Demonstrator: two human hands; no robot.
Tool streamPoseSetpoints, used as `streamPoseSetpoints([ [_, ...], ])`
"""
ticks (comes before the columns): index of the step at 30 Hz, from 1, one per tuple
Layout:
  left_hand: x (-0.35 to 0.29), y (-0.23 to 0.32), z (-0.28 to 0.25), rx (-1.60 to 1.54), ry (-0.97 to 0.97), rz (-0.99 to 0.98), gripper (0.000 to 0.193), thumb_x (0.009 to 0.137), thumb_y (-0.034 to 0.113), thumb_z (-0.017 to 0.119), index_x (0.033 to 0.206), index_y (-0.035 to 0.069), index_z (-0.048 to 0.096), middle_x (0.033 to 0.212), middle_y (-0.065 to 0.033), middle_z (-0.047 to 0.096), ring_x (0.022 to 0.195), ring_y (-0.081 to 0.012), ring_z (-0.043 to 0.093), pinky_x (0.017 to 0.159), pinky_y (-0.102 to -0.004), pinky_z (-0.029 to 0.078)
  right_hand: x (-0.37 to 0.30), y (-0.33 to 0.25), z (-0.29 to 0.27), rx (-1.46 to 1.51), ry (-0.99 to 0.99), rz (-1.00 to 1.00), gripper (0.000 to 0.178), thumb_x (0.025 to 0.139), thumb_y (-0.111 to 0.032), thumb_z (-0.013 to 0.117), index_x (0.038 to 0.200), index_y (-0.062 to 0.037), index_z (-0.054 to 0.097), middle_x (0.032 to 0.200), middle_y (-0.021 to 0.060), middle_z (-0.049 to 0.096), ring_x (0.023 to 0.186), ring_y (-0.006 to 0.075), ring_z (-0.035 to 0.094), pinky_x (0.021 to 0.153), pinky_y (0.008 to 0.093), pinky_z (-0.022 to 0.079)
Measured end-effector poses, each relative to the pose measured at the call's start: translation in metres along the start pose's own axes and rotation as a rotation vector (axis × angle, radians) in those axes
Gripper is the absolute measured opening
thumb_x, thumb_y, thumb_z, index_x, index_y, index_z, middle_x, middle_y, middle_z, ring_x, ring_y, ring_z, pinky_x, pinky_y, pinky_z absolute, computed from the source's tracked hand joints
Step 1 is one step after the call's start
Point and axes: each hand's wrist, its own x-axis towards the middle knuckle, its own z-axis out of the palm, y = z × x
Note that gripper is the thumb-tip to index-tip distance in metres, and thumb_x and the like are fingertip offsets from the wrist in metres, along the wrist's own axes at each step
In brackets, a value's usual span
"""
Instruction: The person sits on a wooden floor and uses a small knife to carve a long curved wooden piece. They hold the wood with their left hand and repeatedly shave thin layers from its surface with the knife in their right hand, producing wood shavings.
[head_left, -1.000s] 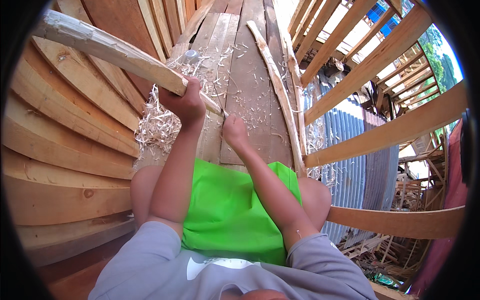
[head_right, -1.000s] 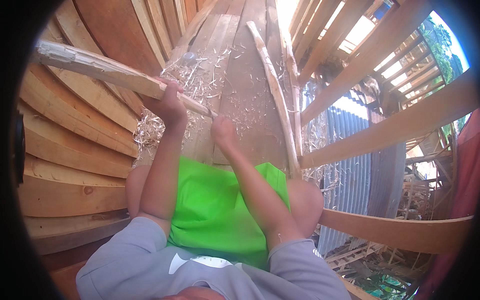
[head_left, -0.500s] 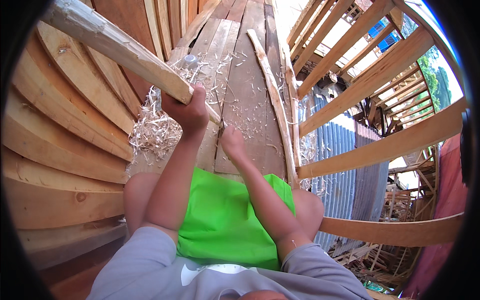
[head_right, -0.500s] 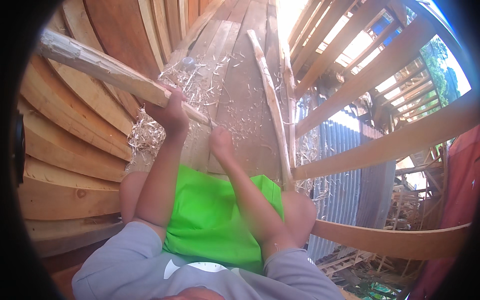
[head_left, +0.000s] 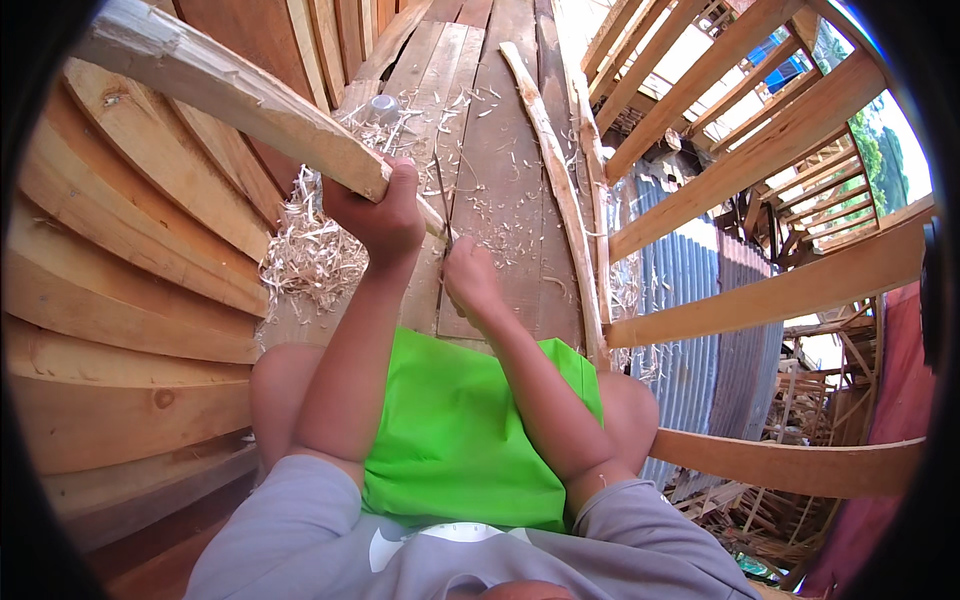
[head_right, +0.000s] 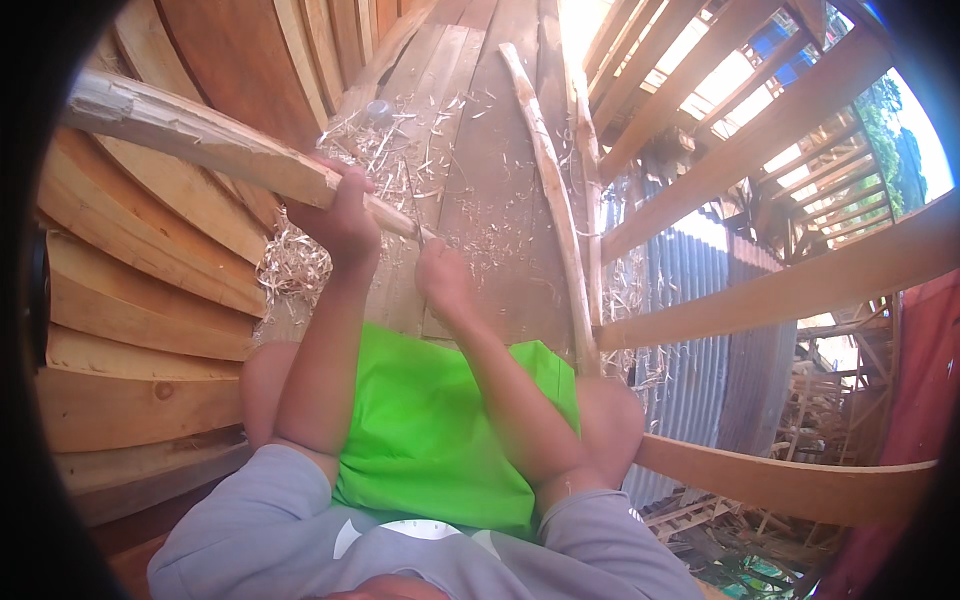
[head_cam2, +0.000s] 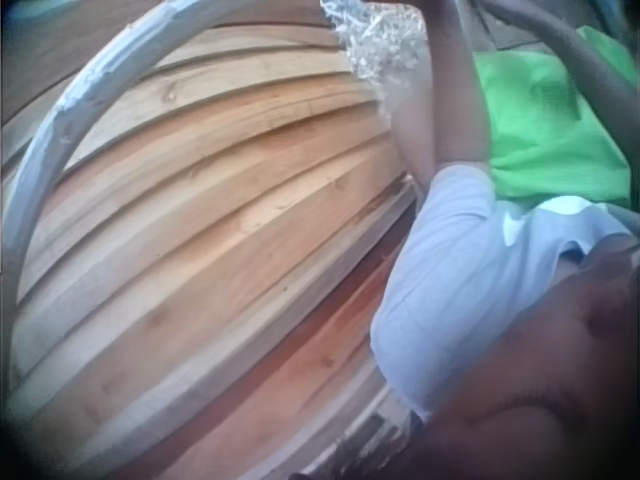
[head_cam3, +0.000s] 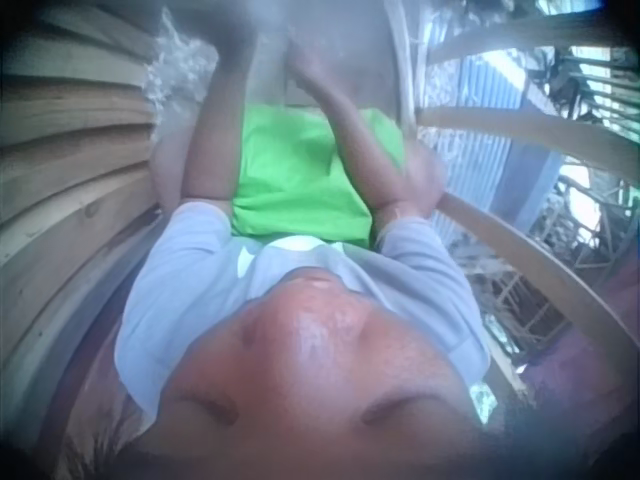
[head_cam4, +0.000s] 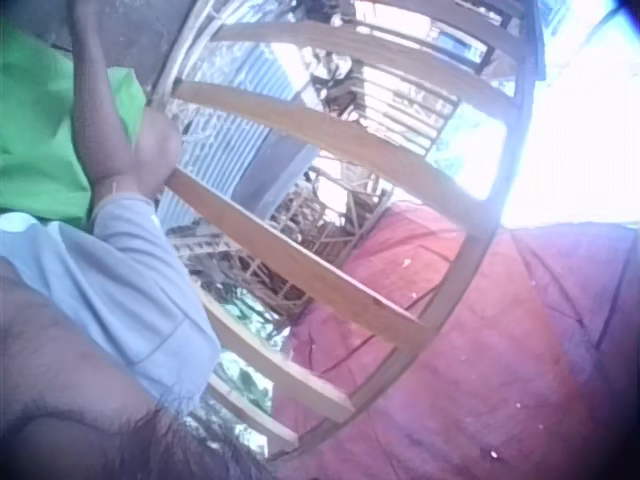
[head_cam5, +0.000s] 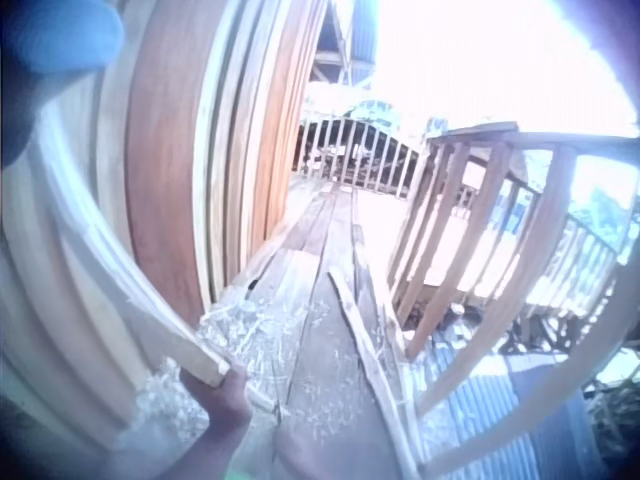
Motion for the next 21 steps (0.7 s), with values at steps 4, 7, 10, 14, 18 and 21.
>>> streamPoseSetpoints([
  [4, -0.002, 0.015, 0.008, -0.099, 0.002, -0.135, 0.018, 0.071, -0.003, 0.065, 0.085, 0.001, 0.055, 0.075, -0.0053, 0.06, 0.066, -0.0137, 0.058, 0.066, -0.0288, 0.049, 0.015, 0.014, -0.01, 0.102, 0.027, 0.209, 0.045, 0.096, -0.037, 0.027, 0.063, -0.0086, 0.04, 0.051, 0.0047, 0.041, 0.038, 0.0182, 0.036, 0.036, 0.0384, 0.026],
  [7, 0.001, 0.005, 0.0, -0.041, -0.015, -0.077, 0.015, 0.072, -0.003, 0.065, 0.083, 0.0, 0.055, 0.073, -0.0046, 0.059, 0.065, -0.0131, 0.058, 0.066, -0.0278, 0.049, -0.005, -0.003, -0.018, 0.118, -0.079, 0.266, 0.045, 0.096, -0.036, 0.027, 0.064, -0.0072, 0.041, 0.051, 0.0059, 0.041, 0.039, 0.019, 0.037, 0.037, 0.0397, 0.027],
  [10, 0.0, 0.006, 0.002, -0.023, -0.001, -0.038, 0.011, 0.071, -0.001, 0.061, 0.079, 0.001, 0.055, 0.067, -0.0041, 0.059, 0.064, -0.0141, 0.058, 0.065, -0.0282, 0.049, -0.019, -0.017, -0.013, 0.051, -0.024, 0.055, 0.047, 0.096, -0.034, 0.028, 0.066, -0.0028, 0.047, 0.053, 0.0097, 0.045, 0.041, 0.0215, 0.041, 0.039, 0.042, 0.031],
  [14, -0.003, 0.02, 0.014, -0.024, 0.0, -0.099, 0.007, 0.069, -0.001, 0.06, 0.073, 0.002, 0.054, 0.064, -0.0034, 0.057, 0.063, -0.0145, 0.057, 0.065, -0.0287, 0.047, -0.004, -0.005, -0.011, -0.073, 0.128, -0.161, 0.058, 0.095, -0.033, 0.03, 0.085, 0.0152, 0.06, 0.068, 0.027, 0.061, 0.064, 0.0383, 0.062, 0.062, 0.0483, 0.049],
  [18, 0.002, 0.031, 0.017, -0.043, 0.004, -0.115, 0.01, 0.069, 0.0, 0.061, 0.066, 0.004, 0.052, 0.062, -0.0035, 0.055, 0.062, -0.0138, 0.054, 0.063, -0.0292, 0.045, -0.009, -0.013, -0.01, -0.093, 0.161, -0.17, 0.063, 0.096, -0.034, 0.03, 0.093, 0.0201, 0.062, 0.084, 0.0373, 0.064, 0.091, 0.0508, 0.065, 0.086, 0.0501, 0.048],
  [21, 0.0, 0.027, 0.011, -0.046, 0.0, -0.149, 0.01, 0.07, 0.0, 0.061, 0.071, 0.003, 0.052, 0.063, -0.0041, 0.056, 0.062, -0.0145, 0.056, 0.063, -0.0291, 0.045, -0.016, -0.022, -0.007, -0.09, 0.143, -0.204, 0.062, 0.096, -0.035, 0.031, 0.083, 0.0178, 0.061, 0.074, 0.0328, 0.064, 0.079, 0.0485, 0.065, 0.079, 0.0499, 0.049],
])
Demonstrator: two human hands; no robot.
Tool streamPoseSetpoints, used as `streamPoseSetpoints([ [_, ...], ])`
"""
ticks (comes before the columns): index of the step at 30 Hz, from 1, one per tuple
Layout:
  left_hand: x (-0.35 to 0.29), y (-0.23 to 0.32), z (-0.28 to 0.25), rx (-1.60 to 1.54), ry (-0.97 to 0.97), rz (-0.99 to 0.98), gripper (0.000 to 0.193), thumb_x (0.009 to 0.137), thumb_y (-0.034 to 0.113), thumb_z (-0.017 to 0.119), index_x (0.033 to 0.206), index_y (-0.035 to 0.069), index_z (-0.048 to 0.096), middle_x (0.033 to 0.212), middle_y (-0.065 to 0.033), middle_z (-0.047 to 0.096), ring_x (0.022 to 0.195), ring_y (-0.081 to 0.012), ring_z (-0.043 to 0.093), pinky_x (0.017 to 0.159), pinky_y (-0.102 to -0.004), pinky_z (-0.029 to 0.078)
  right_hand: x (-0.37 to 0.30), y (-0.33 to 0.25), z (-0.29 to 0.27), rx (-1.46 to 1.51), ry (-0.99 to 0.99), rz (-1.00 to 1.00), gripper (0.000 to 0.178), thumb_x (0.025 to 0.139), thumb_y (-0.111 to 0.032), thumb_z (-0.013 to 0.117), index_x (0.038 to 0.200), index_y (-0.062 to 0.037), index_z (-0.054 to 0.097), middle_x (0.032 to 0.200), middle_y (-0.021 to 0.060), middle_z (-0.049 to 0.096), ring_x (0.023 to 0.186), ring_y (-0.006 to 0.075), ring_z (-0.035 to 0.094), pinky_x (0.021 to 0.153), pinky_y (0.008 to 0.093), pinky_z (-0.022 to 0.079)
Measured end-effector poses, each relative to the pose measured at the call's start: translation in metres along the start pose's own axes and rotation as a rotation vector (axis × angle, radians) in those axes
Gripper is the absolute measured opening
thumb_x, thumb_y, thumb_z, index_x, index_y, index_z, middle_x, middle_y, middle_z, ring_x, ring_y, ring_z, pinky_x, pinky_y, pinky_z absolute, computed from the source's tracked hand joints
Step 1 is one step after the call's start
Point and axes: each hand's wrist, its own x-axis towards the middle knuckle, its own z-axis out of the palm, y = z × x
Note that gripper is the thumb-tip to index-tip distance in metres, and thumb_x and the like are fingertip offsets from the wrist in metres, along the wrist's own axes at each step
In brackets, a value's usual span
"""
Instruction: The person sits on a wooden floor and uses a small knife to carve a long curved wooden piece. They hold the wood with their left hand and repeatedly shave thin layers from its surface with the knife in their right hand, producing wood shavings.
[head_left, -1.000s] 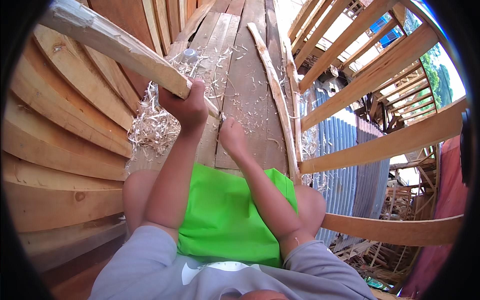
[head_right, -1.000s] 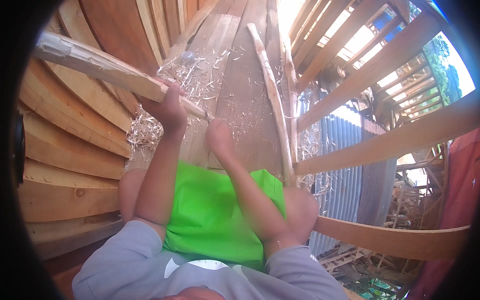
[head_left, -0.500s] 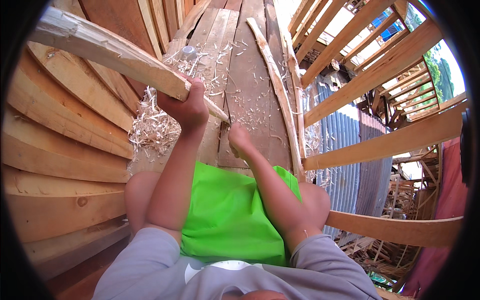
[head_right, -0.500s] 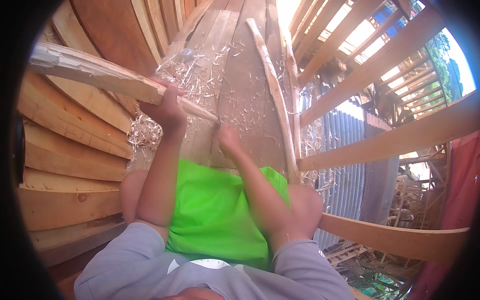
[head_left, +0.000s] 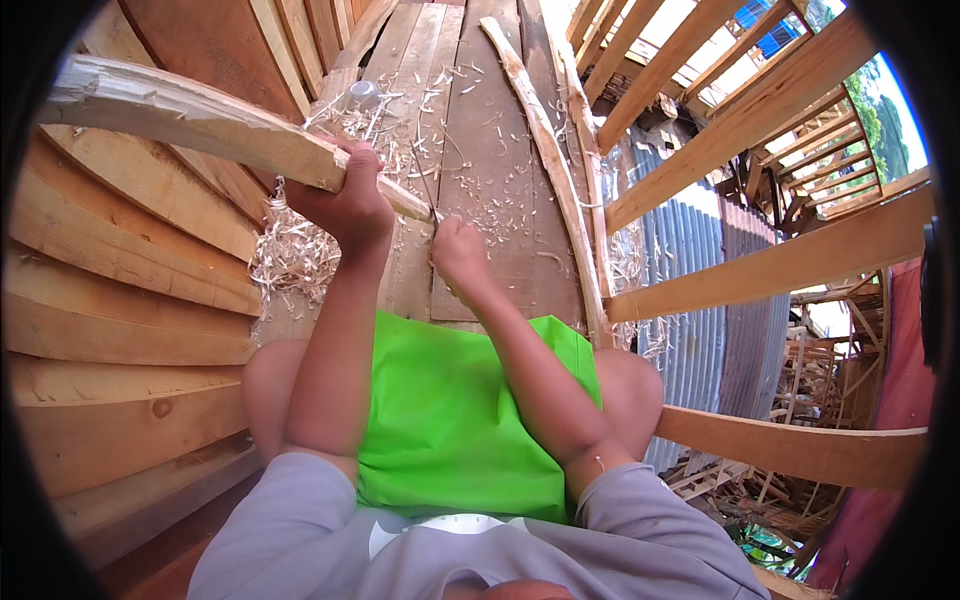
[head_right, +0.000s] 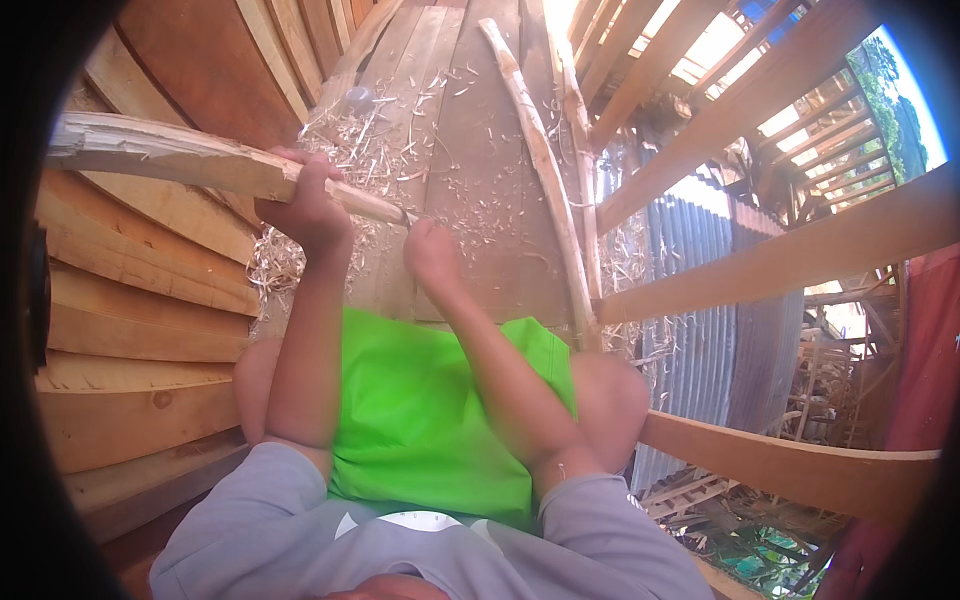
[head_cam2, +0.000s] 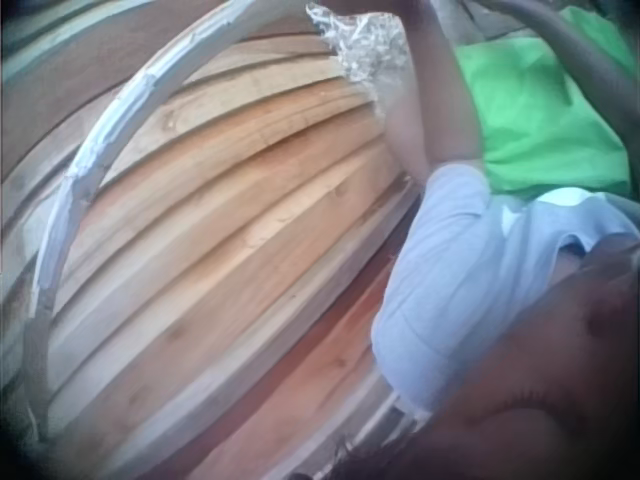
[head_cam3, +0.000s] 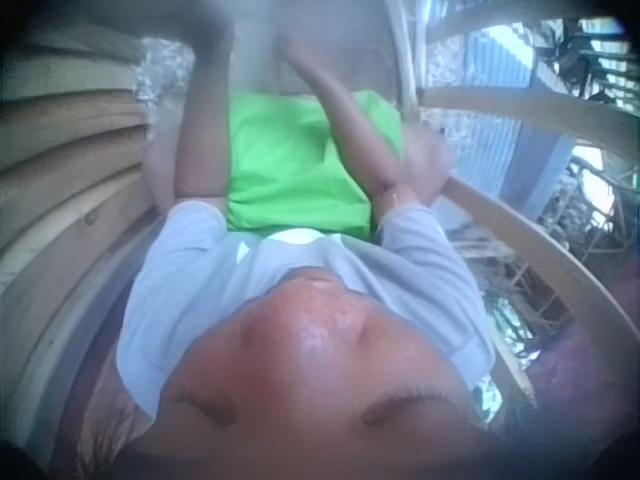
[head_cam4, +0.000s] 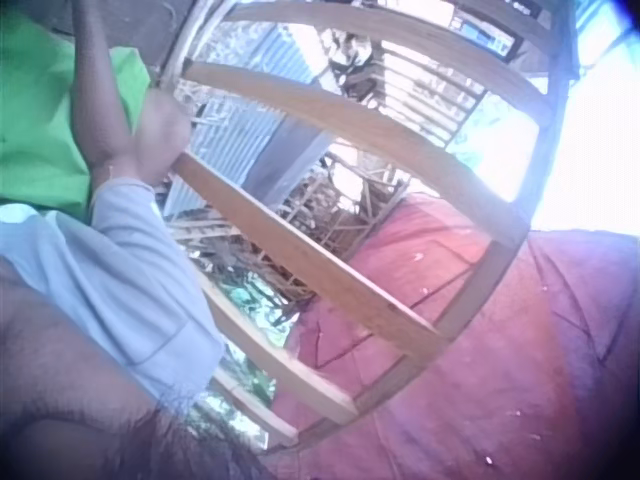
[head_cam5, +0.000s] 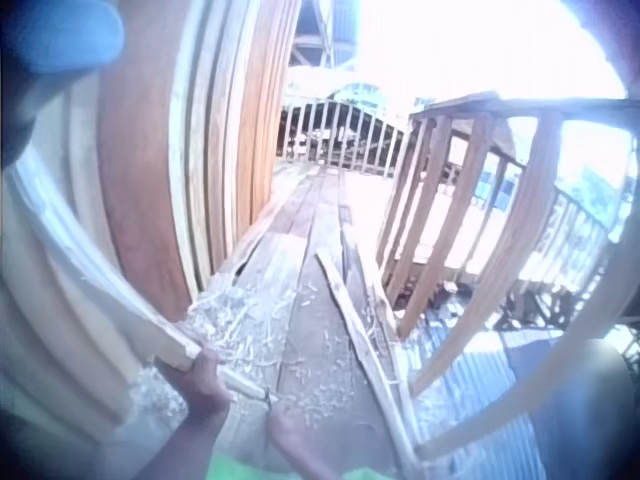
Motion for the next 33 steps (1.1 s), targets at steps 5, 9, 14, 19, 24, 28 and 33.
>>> streamPoseSetpoints([
  [5, -0.003, 0.003, 0.005, -0.037, -0.049, -0.013, 0.01, 0.073, -0.001, 0.06, 0.077, 0.003, 0.052, 0.063, -0.0049, 0.057, 0.059, -0.0151, 0.057, 0.064, -0.0284, 0.046, 0.012, 0.036, 0.01, 0.086, 0.066, -0.081, 0.06, 0.096, -0.035, 0.032, 0.069, 0.0119, 0.057, 0.06, 0.0265, 0.059, 0.059, 0.0406, 0.059, 0.067, 0.0502, 0.047],
  [9, -0.001, -0.002, 0.003, -0.046, -0.051, -0.005, 0.009, 0.074, -0.002, 0.058, 0.078, 0.002, 0.051, 0.066, -0.0068, 0.057, 0.061, -0.0155, 0.058, 0.063, -0.0289, 0.048, 0.027, 0.045, 0.01, 0.115, -0.051, 0.203, 0.058, 0.096, -0.035, 0.032, 0.07, 0.0104, 0.058, 0.059, 0.0235, 0.059, 0.057, 0.0359, 0.06, 0.059, 0.0491, 0.046],
  [14, 0.004, -0.007, -0.013, -0.01, -0.034, -0.012, 0.014, 0.074, -0.002, 0.059, 0.084, 0.002, 0.05, 0.069, -0.0072, 0.057, 0.062, -0.0157, 0.059, 0.064, -0.0297, 0.05, 0.001, 0.003, 0.01, -0.067, -0.016, -0.166, 0.057, 0.094, -0.037, 0.031, 0.074, 0.0096, 0.057, 0.058, 0.0173, 0.055, 0.051, 0.0292, 0.056, 0.048, 0.0477, 0.042],
  [19, -0.001, -0.002, -0.001, -0.106, -0.095, -0.038, 0.02, 0.072, -0.003, 0.059, 0.088, 0.002, 0.05, 0.073, -0.0068, 0.057, 0.062, -0.0157, 0.058, 0.064, -0.0296, 0.05, 0.037, 0.073, -0.003, -0.129, -0.128, 0.143, 0.058, 0.095, -0.038, 0.03, 0.084, 0.0121, 0.058, 0.062, 0.0221, 0.058, 0.053, 0.032, 0.058, 0.05, 0.0486, 0.044],
  [24, 0.001, -0.005, -0.006, 0.023, -0.013, 0.027, 0.009, 0.072, 0.0, 0.061, 0.07, 0.002, 0.052, 0.07, -0.0061, 0.058, 0.063, -0.0156, 0.057, 0.064, -0.0288, 0.045, 0.013, 0.025, 0.008, 0.104, -0.113, 0.202, 0.055, 0.096, -0.037, 0.029, 0.076, 0.0064, 0.055, 0.059, 0.0179, 0.055, 0.047, 0.0286, 0.054, 0.043, 0.0468, 0.039],
  [28, 0.002, -0.011, 0.008, 0.133, 0.089, 0.111, 0.015, 0.078, 0.003, 0.062, 0.088, -0.001, 0.053, 0.071, -0.0079, 0.062, 0.064, -0.0158, 0.059, 0.067, -0.0308, 0.048, 0.028, 0.051, 0.013, 0.019, 0.016, 0.117, 0.052, 0.097, -0.038, 0.029, 0.07, 0.0012, 0.05, 0.054, 0.0115, 0.049, 0.042, 0.0237, 0.046, 0.039, 0.0435, 0.035],
  [33, 0.003, -0.018, 0.0, 0.173, 0.105, 0.133, 0.024, 0.08, 0.005, 0.064, 0.097, -0.002, 0.049, 0.071, -0.0089, 0.061, 0.067, -0.0168, 0.061, 0.069, -0.0312, 0.05, 0.024, 0.036, 0.012, 0.15, -0.095, 0.263, 0.055, 0.097, -0.038, 0.028, 0.069, 0.0025, 0.052, 0.053, 0.0122, 0.049, 0.043, 0.0249, 0.048, 0.041, 0.0434, 0.037],
])
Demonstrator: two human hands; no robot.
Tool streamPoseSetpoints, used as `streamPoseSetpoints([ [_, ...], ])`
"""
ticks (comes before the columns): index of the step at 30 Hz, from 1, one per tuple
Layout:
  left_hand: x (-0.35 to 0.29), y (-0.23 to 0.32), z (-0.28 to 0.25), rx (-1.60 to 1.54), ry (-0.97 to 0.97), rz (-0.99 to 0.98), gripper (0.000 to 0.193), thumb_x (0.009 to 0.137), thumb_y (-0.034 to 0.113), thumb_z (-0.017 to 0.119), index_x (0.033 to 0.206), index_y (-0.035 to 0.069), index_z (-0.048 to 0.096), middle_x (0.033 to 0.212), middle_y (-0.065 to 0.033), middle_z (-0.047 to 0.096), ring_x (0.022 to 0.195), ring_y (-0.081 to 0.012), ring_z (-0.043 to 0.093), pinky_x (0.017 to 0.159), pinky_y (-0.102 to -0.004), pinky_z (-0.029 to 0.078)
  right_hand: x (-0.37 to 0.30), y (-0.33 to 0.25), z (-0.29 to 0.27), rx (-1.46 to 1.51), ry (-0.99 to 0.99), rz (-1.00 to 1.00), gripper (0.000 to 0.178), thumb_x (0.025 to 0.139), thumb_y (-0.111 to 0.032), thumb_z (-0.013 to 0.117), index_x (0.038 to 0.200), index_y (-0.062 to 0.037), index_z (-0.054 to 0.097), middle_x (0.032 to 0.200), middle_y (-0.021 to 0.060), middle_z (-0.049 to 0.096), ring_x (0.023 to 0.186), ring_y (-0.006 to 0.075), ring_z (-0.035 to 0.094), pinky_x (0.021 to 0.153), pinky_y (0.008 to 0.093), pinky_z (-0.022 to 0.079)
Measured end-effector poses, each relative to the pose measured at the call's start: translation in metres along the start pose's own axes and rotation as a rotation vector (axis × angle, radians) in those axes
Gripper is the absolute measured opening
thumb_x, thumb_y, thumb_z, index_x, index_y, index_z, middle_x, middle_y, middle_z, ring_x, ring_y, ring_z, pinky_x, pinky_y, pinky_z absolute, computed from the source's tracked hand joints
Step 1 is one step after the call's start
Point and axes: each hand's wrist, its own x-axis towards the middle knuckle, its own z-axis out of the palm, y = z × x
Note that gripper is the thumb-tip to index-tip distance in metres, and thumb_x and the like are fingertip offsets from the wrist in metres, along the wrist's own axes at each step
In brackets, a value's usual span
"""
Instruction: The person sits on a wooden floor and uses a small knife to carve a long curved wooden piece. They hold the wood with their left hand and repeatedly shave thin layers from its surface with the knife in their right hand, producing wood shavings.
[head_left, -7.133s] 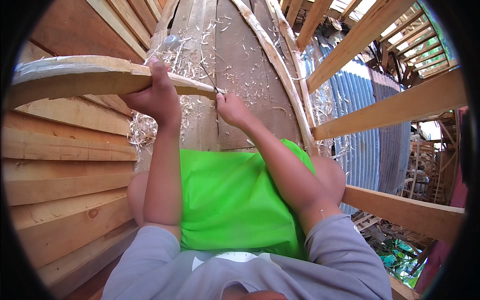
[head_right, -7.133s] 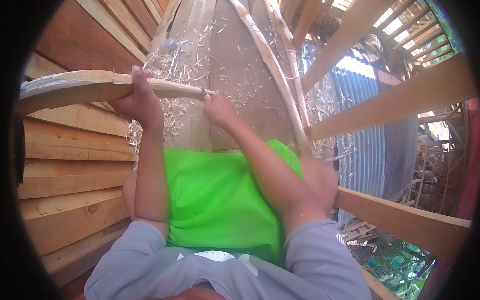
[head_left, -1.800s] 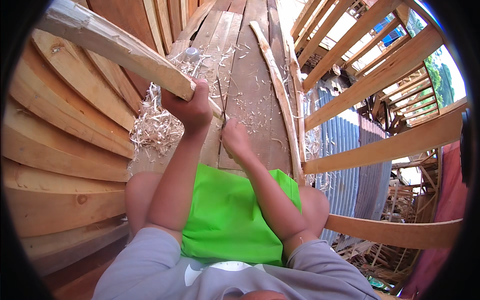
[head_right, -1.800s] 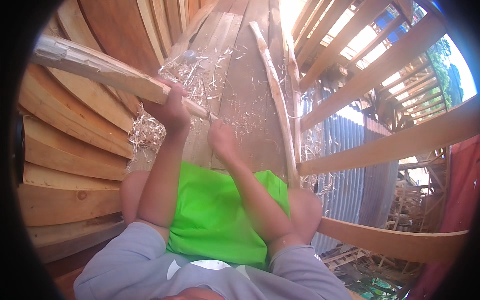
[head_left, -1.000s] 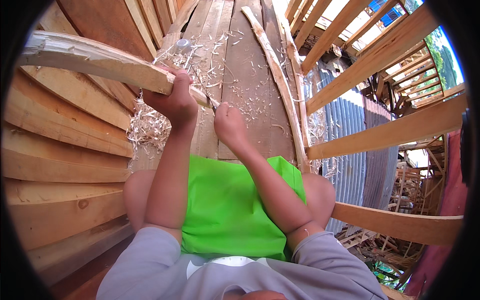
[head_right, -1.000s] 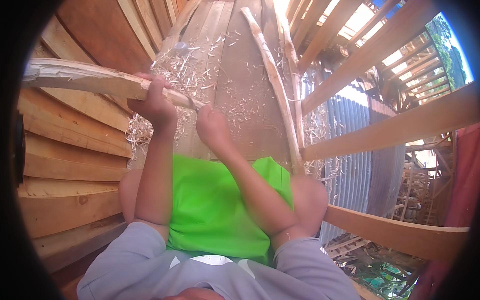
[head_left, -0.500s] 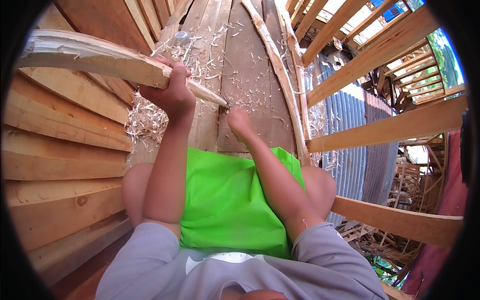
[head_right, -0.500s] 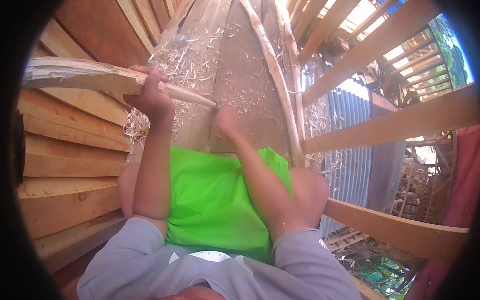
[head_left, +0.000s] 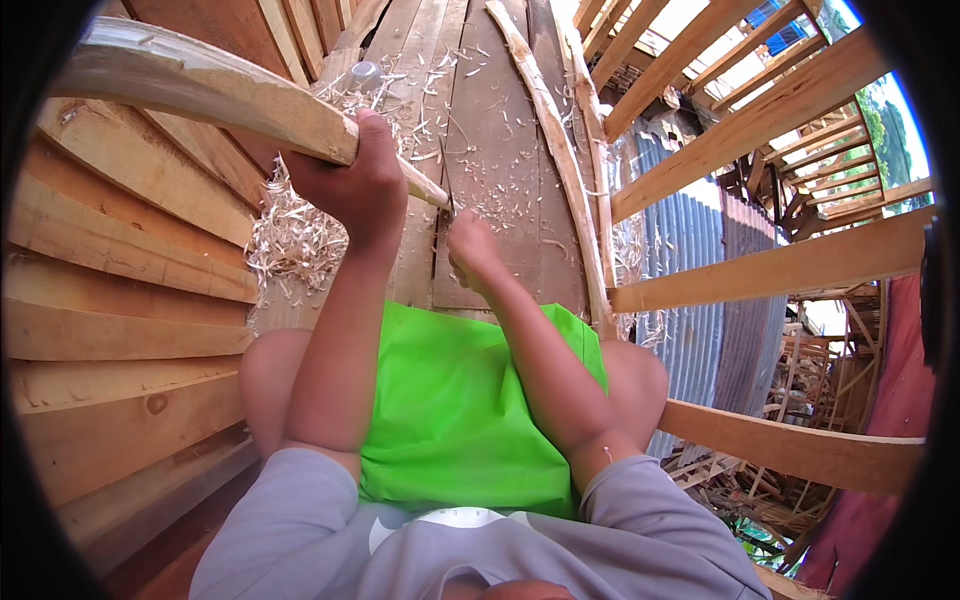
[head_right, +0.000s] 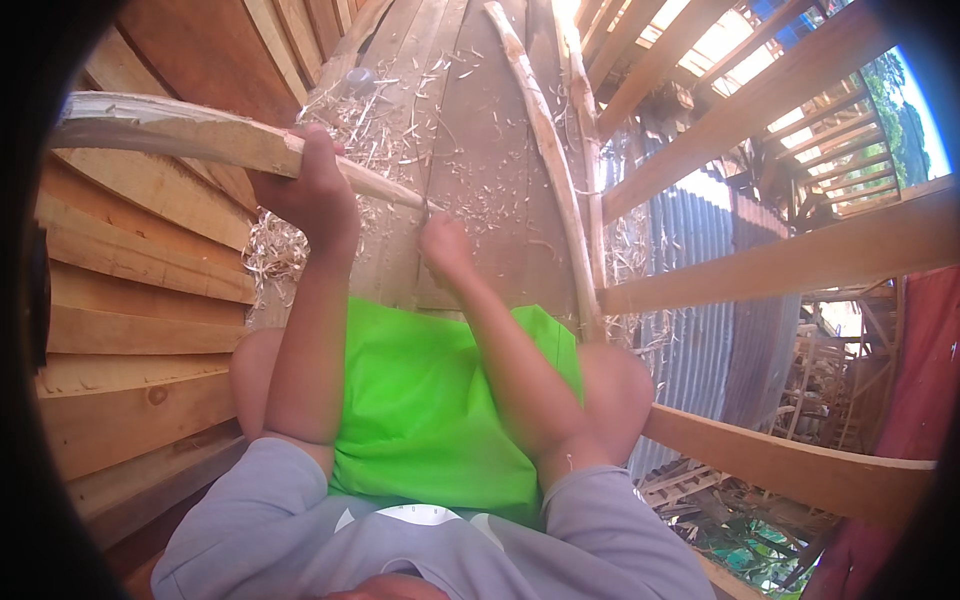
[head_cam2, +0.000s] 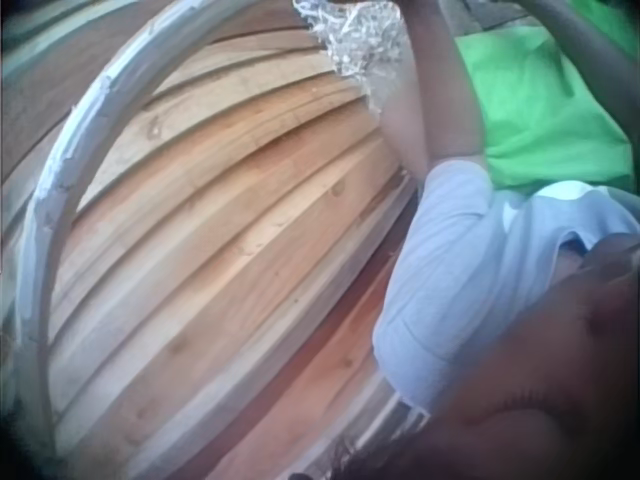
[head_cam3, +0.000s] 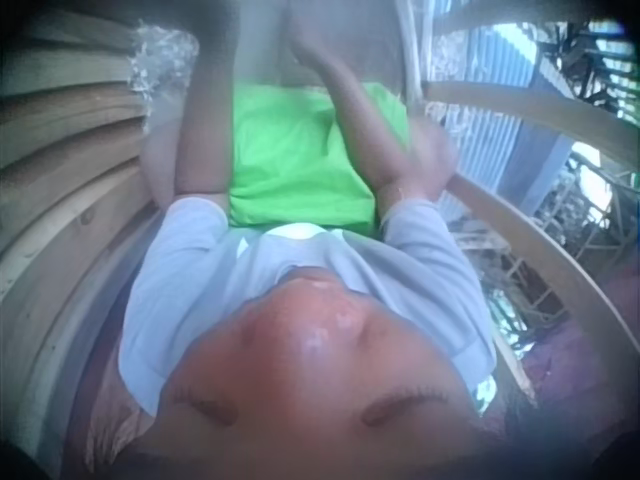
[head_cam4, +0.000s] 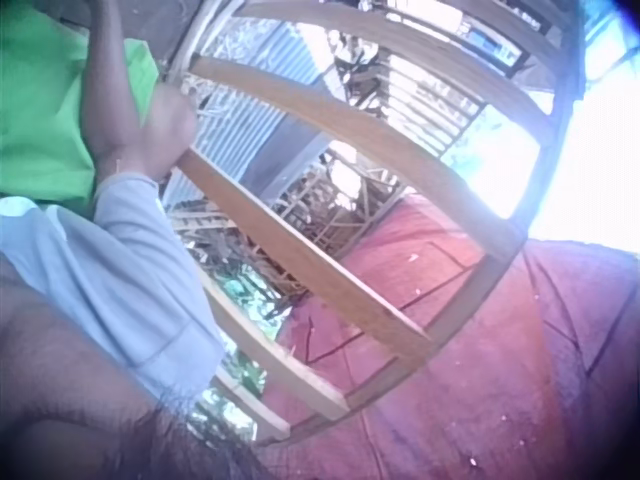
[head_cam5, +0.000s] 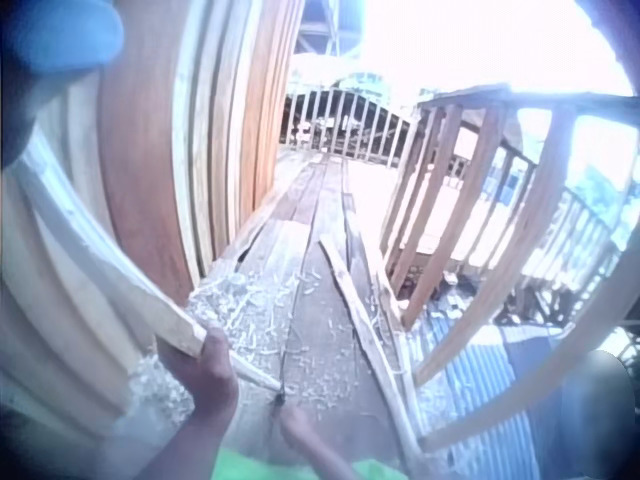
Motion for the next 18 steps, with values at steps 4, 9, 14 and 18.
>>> streamPoseSetpoints([
  [4, -0.003, 0.007, 0.01, 0.018, 0.003, -0.055, 0.028, 0.078, 0.006, 0.065, 0.099, -0.003, 0.048, 0.072, -0.0088, 0.061, 0.069, -0.0168, 0.061, 0.071, -0.0311, 0.05, 0.009, -0.001, 0.002, -0.004, 0.051, -0.249, 0.053, 0.098, -0.037, 0.027, 0.071, 0.0017, 0.052, 0.053, 0.0107, 0.048, 0.04, 0.0238, 0.045, 0.039, 0.0426, 0.034],
  [9, -0.001, 0.001, 0.007, 0.044, 0.034, -0.027, 0.029, 0.077, 0.006, 0.066, 0.098, -0.003, 0.048, 0.072, -0.0088, 0.061, 0.071, -0.0166, 0.061, 0.071, -0.0311, 0.051, 0.005, -0.002, 0.003, -0.063, 0.07, -0.085, 0.06, 0.098, -0.035, 0.029, 0.094, 0.0144, 0.062, 0.094, 0.0365, 0.063, 0.095, 0.0497, 0.061, 0.088, 0.053, 0.045],
  [14, 0.001, 0.007, 0.002, -0.017, 0.0, -0.111, 0.026, 0.079, 0.006, 0.066, 0.096, -0.002, 0.049, 0.072, -0.0088, 0.062, 0.07, -0.0165, 0.061, 0.072, -0.0322, 0.051, -0.008, -0.023, -0.001, -0.189, 0.027, -0.155, 0.06, 0.1, -0.037, 0.03, 0.088, 0.0117, 0.063, 0.085, 0.0336, 0.063, 0.083, 0.0473, 0.062, 0.08, 0.0516, 0.048],
  [18, -0.001, 0.011, 0.0, 0.021, -0.041, -0.098, 0.028, 0.081, 0.007, 0.066, 0.1, -0.003, 0.047, 0.074, -0.0102, 0.062, 0.07, -0.0167, 0.061, 0.072, -0.0324, 0.051, -0.027, -0.039, -0.009, -0.156, -0.005, -0.187, 0.059, 0.1, -0.037, 0.03, 0.097, 0.0108, 0.065, 0.093, 0.036, 0.065, 0.094, 0.0531, 0.062, 0.088, 0.0538, 0.048],
])
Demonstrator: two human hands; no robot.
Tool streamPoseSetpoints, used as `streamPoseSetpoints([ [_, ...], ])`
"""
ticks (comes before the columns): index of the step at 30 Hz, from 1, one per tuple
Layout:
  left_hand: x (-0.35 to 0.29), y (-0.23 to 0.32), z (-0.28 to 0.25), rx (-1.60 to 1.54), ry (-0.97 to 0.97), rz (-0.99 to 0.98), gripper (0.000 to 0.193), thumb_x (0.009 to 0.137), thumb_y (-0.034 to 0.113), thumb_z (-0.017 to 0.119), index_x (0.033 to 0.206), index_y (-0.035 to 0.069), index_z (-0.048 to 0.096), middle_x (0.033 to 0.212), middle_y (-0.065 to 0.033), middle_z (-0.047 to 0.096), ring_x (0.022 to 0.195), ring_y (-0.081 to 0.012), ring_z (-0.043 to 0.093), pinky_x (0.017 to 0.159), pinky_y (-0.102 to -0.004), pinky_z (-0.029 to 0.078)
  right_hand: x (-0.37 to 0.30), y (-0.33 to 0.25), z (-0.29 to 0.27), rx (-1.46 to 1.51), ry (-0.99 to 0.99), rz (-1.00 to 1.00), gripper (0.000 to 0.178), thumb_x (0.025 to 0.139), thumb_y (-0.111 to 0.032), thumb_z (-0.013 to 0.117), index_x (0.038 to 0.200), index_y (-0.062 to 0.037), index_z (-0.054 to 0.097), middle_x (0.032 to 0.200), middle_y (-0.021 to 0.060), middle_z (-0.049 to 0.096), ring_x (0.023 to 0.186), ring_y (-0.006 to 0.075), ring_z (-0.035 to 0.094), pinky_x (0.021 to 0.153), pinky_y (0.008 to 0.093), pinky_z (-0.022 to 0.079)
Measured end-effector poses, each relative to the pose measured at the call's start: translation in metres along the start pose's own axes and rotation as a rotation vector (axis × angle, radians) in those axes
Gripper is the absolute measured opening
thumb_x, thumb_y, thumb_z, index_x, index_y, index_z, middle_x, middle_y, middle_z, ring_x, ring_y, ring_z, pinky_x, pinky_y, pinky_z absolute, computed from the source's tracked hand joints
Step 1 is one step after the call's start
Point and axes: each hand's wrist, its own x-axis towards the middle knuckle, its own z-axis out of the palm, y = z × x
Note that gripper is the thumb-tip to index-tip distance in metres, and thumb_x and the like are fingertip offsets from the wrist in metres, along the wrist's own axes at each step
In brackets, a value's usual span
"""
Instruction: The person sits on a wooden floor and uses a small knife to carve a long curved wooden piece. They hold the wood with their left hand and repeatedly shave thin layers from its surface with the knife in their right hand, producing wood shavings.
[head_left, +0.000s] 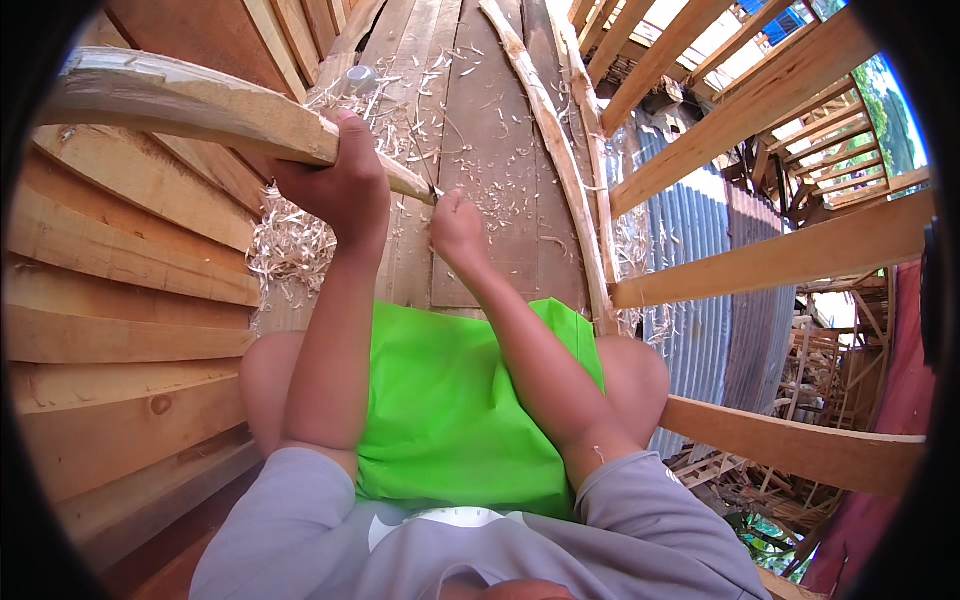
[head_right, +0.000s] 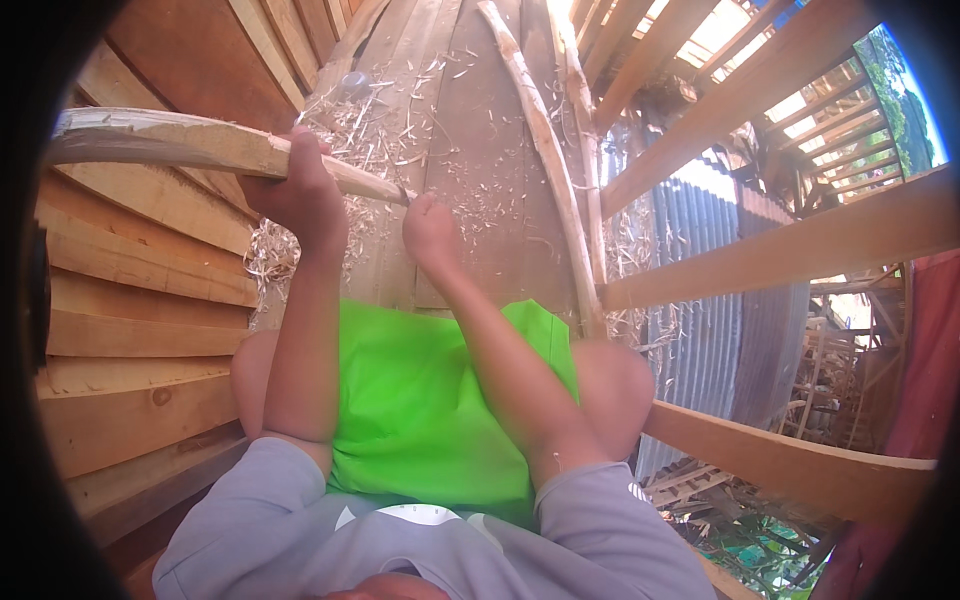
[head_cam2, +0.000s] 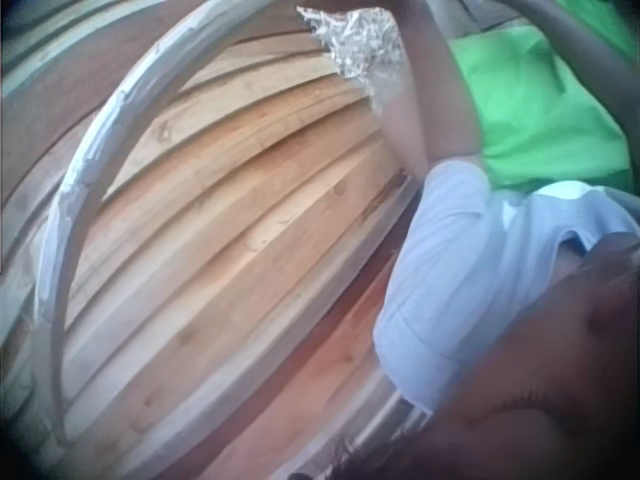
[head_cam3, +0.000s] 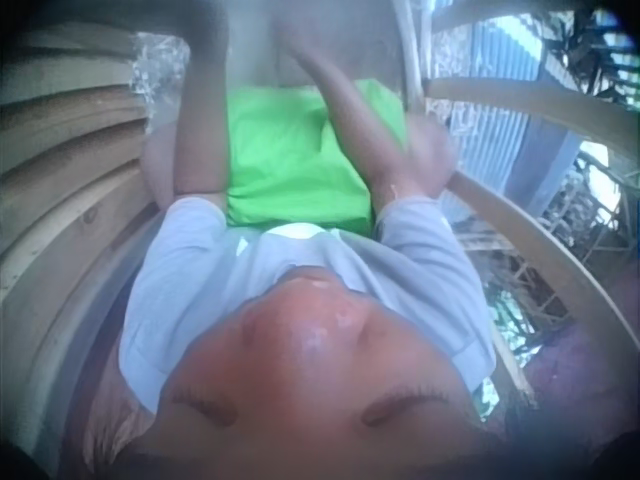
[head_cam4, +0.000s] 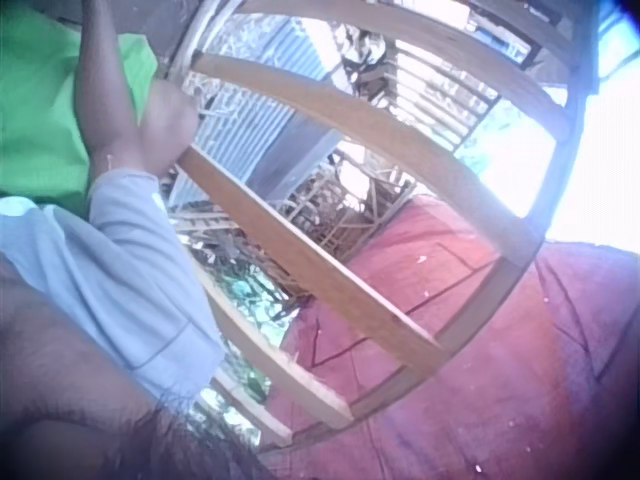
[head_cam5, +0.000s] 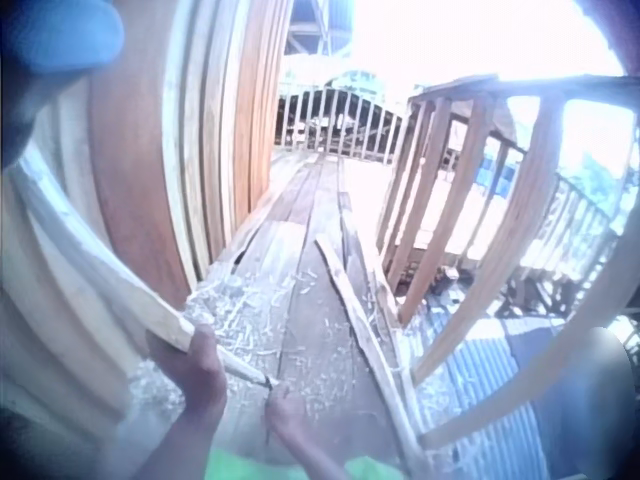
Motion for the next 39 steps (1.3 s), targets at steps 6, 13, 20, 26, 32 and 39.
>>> streamPoseSetpoints([
  [6, -0.007, 0.007, 0.01, -0.082, 0.004, -0.076, 0.028, 0.083, 0.008, 0.064, 0.101, -0.003, 0.046, 0.074, -0.0116, 0.062, 0.069, -0.0178, 0.062, 0.071, -0.0325, 0.051, 0.031, 0.08, 0.013, -0.095, 0.237, -0.083, 0.066, 0.099, -0.039, 0.028, 0.086, 0.0144, 0.064, 0.079, 0.0369, 0.063, 0.081, 0.0522, 0.065, 0.08, 0.0544, 0.048],
  [13, -0.002, 0.007, 0.007, -0.095, -0.019, -0.045, 0.023, 0.084, 0.006, 0.063, 0.099, -0.001, 0.047, 0.068, -0.01, 0.06, 0.068, -0.0173, 0.062, 0.067, -0.0324, 0.051, 0.005, 0.002, 0.001, 0.044, 0.029, 0.044, 0.064, 0.098, -0.039, 0.032, 0.098, 0.0159, 0.064, 0.101, 0.04, 0.062, 0.105, 0.0541, 0.059, 0.095, 0.0538, 0.045],
  [20, -0.003, -0.002, 0.002, -0.169, -0.083, -0.02, 0.02, 0.081, 0.001, 0.061, 0.095, 0.001, 0.046, 0.074, -0.0093, 0.058, 0.066, -0.017, 0.061, 0.065, -0.0325, 0.052, 0.011, 0.015, -0.003, 0.004, 0.045, -0.035, 0.06, 0.097, -0.035, 0.031, 0.095, 0.0143, 0.065, 0.099, 0.0389, 0.063, 0.1, 0.0525, 0.061, 0.092, 0.0537, 0.046],
  [26, 0.01, -0.013, -0.023, -0.382, -0.262, -0.011, 0.029, 0.075, -0.004, 0.056, 0.1, 0.006, 0.044, 0.076, -0.0066, 0.051, 0.059, -0.016, 0.054, 0.059, -0.0319, 0.051, -0.037, -0.031, -0.014, -0.127, -0.054, -0.104, 0.057, 0.098, -0.034, 0.032, 0.098, 0.0109, 0.066, 0.1, 0.0335, 0.066, 0.097, 0.0491, 0.064, 0.09, 0.0531, 0.047],
  [32, 0.003, -0.012, -0.01, -0.508, -0.382, -0.048, 0.033, 0.075, -0.004, 0.056, 0.103, 0.007, 0.042, 0.076, -0.0076, 0.049, 0.06, -0.016, 0.052, 0.058, -0.0299, 0.049, 0.03, 0.091, -0.001, -0.14, 0.088, -0.116, 0.064, 0.099, -0.035, 0.027, 0.085, 0.0154, 0.064, 0.078, 0.0347, 0.064, 0.081, 0.05, 0.065, 0.078, 0.0531, 0.05],
  [39, 0.007, -0.013, -0.016, -0.435, -0.249, 0.002, 0.027, 0.074, -0.007, 0.06, 0.097, 0.002, 0.048, 0.071, -0.0053, 0.054, 0.058, -0.013, 0.057, 0.056, -0.0269, 0.051, -0.02, -0.015, 0.0, -0.017, -0.029, -0.03, 0.058, 0.098, -0.034, 0.03, 0.097, 0.0122, 0.065, 0.098, 0.0378, 0.063, 0.101, 0.0492, 0.063, 0.09, 0.0519, 0.048],
])
